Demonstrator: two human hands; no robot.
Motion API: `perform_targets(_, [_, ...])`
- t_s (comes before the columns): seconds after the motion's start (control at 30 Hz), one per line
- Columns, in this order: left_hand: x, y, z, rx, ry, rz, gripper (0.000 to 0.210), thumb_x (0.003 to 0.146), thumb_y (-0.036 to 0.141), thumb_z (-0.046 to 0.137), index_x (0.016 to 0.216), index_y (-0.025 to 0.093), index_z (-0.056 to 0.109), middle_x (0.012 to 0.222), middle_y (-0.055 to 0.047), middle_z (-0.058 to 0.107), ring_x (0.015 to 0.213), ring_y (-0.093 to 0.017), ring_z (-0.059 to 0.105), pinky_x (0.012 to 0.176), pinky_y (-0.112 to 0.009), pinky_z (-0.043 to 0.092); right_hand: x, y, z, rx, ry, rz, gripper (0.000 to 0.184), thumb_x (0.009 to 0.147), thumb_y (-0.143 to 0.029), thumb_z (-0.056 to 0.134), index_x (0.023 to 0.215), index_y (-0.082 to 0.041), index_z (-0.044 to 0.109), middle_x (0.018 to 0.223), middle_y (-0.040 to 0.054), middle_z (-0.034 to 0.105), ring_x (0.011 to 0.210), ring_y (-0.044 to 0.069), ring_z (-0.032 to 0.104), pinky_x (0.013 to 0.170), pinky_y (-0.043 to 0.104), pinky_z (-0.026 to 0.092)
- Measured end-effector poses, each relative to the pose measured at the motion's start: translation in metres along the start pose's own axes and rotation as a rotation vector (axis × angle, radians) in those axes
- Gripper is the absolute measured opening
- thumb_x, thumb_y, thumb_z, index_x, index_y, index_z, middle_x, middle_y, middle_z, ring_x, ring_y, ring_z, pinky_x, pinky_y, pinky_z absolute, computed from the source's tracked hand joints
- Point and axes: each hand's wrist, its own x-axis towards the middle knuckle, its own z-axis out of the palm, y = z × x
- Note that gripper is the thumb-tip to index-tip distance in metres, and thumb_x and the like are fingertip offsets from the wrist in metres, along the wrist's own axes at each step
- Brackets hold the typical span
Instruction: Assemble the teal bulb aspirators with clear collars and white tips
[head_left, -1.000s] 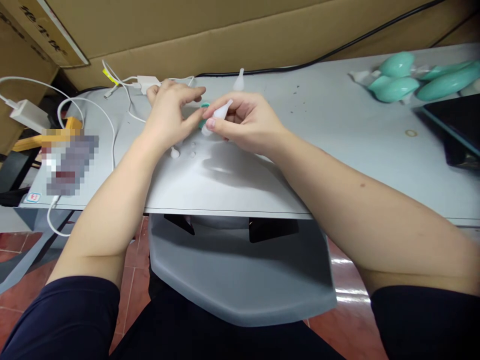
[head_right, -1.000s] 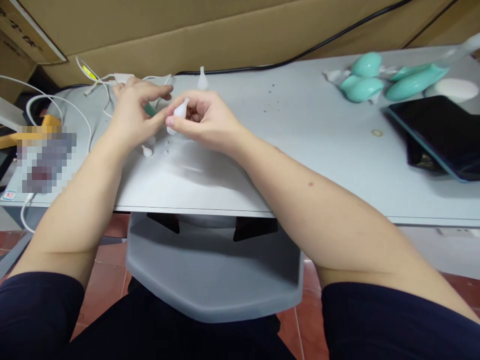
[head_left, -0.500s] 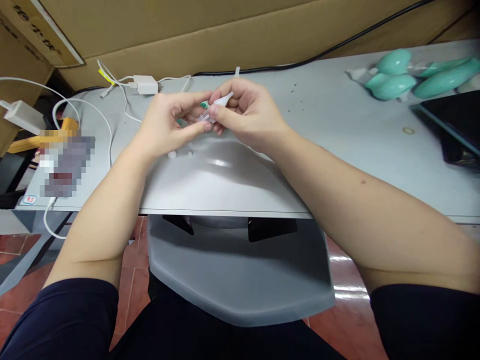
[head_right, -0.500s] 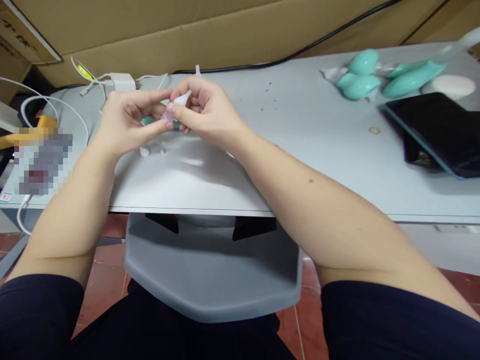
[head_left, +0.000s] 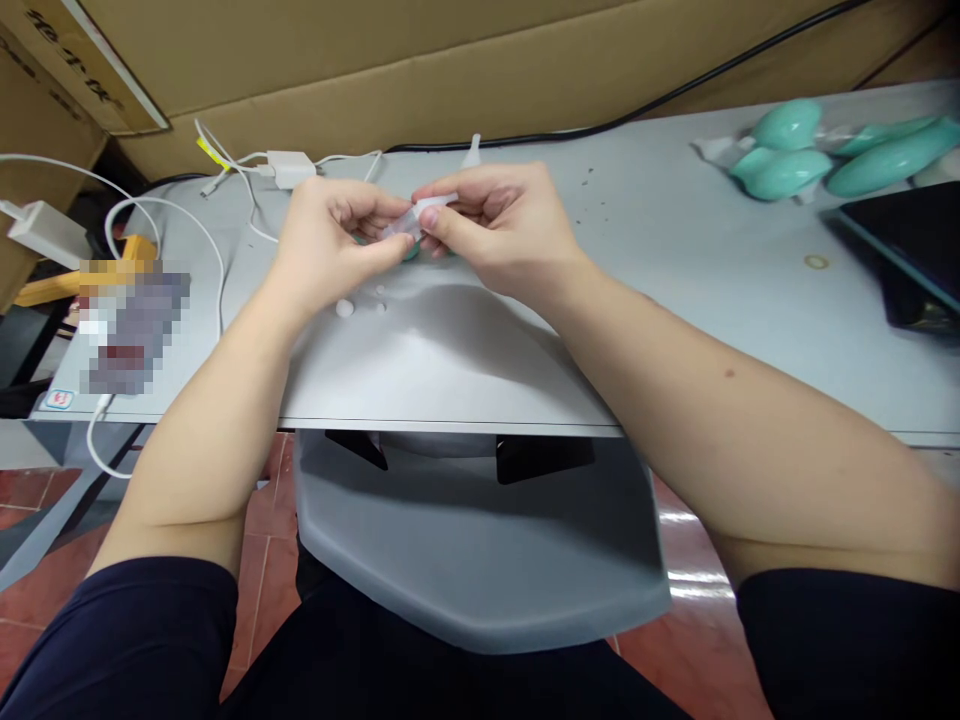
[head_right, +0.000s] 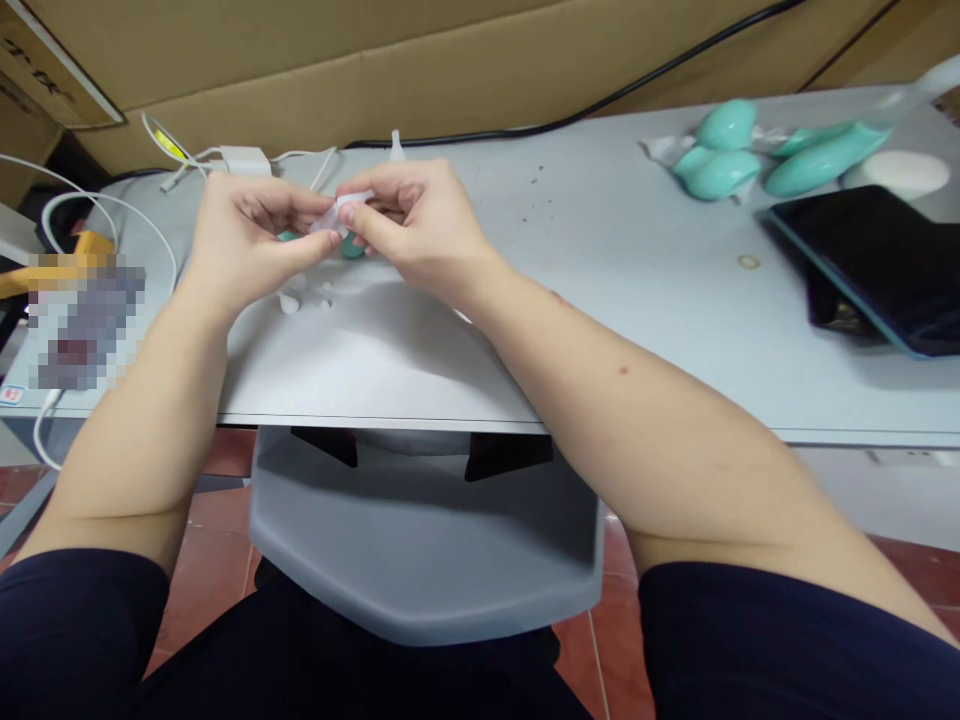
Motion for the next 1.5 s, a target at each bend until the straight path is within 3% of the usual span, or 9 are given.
perform_targets(0.23, [0.002,-0.015,-0.001,-0.03,0.013,0.001,0.035,0.088,0.057,0.093,0.095,0.025,0.081,0.084,-0.004,0.081,0.079,-0.026,0.076,0.07,-0.044,0.064,0.0,0.007,-0.005,-0.074,0.035,-0.175,0.026,0.098,-0.044,0.096,0.102,-0.025,0.079,0.099,0.0079,0.084,0.087,0.029,0.073,0.082,0.045,0.06])
perform_targets(0.37, [0.006,-0.027,-0.005,-0.014,0.035,0.055,0.047,0.096,0.057,0.091,0.13,0.027,0.078,0.097,-0.001,0.083,0.093,-0.024,0.073,0.091,-0.046,0.065,-0.002,0.002,-0.009,-0.168,0.029,-0.142,0.015,0.099,-0.035,0.091,0.098,-0.025,0.08,0.093,0.0076,0.081,0.082,0.026,0.068,0.077,0.044,0.056])
perform_targets(0.5, [0.004,-0.019,-0.009,0.052,0.04,0.061,0.039,0.094,0.05,0.089,0.126,0.031,0.081,0.101,-0.002,0.083,0.096,-0.026,0.073,0.095,-0.047,0.066,-0.005,-0.002,-0.014,-0.259,-0.129,-0.089,0.007,0.093,-0.026,0.09,0.093,-0.025,0.083,0.103,0.0082,0.08,0.086,0.026,0.068,0.079,0.043,0.056])
perform_targets(0.7, [0.001,-0.008,-0.009,0.049,0.032,0.08,0.027,0.089,0.044,0.084,0.114,0.035,0.08,0.1,-0.006,0.078,0.097,-0.032,0.076,0.091,-0.05,0.068,-0.01,0.003,-0.017,-0.462,-0.491,-0.154,0.012,0.087,-0.014,0.085,0.093,-0.024,0.081,0.089,0.0036,0.074,0.085,0.026,0.07,0.079,0.039,0.055])
perform_targets(0.87, [0.0,-0.012,-0.006,-0.047,0.006,0.083,0.023,0.091,0.047,0.084,0.106,0.034,0.074,0.102,-0.007,0.077,0.094,-0.031,0.078,0.086,-0.049,0.07,-0.011,0.004,-0.015,-0.609,-0.573,-0.231,0.011,0.086,-0.012,0.084,0.084,-0.021,0.078,0.086,0.0047,0.075,0.08,0.025,0.07,0.08,0.04,0.055])
perform_targets(0.97, [-0.001,-0.011,-0.006,-0.108,-0.04,0.055,0.028,0.092,0.051,0.087,0.104,0.031,0.069,0.103,-0.007,0.079,0.095,-0.03,0.082,0.089,-0.049,0.071,-0.01,0.005,-0.017,-0.567,-0.525,-0.204,0.011,0.09,-0.023,0.091,0.095,-0.022,0.082,0.093,0.0047,0.077,0.082,0.025,0.071,0.079,0.04,0.055])
perform_targets(1.13, [-0.001,-0.012,-0.004,-0.095,-0.066,0.003,0.04,0.094,0.06,0.09,0.106,0.029,0.067,0.1,-0.006,0.079,0.095,-0.029,0.084,0.09,-0.046,0.072,-0.005,0.003,-0.015,-0.315,-0.184,-0.065,0.02,0.095,-0.039,0.094,0.096,-0.025,0.079,0.092,0.0063,0.077,0.083,0.027,0.069,0.077,0.043,0.059])
perform_targets(1.23, [0.0,-0.014,-0.002,-0.088,-0.065,0.003,0.043,0.095,0.062,0.09,0.108,0.027,0.068,0.101,-0.006,0.078,0.095,-0.029,0.085,0.09,-0.046,0.072,-0.003,0.001,-0.012,-0.218,-0.063,-0.057,0.03,0.091,-0.046,0.101,0.095,-0.028,0.077,0.093,0.0083,0.079,0.09,0.031,0.071,0.083,0.047,0.063])
perform_targets(1.5, [-0.001,-0.016,0.0,-0.116,-0.078,-0.027,0.045,0.092,0.065,0.094,0.103,0.028,0.07,0.096,-0.007,0.079,0.09,-0.028,0.085,0.084,-0.046,0.074,-0.006,-0.002,-0.009,-0.124,-0.073,-0.116,0.031,0.091,-0.056,0.098,0.09,-0.032,0.079,0.107,0.0067,0.087,0.103,0.037,0.079,0.096,0.055,0.066])
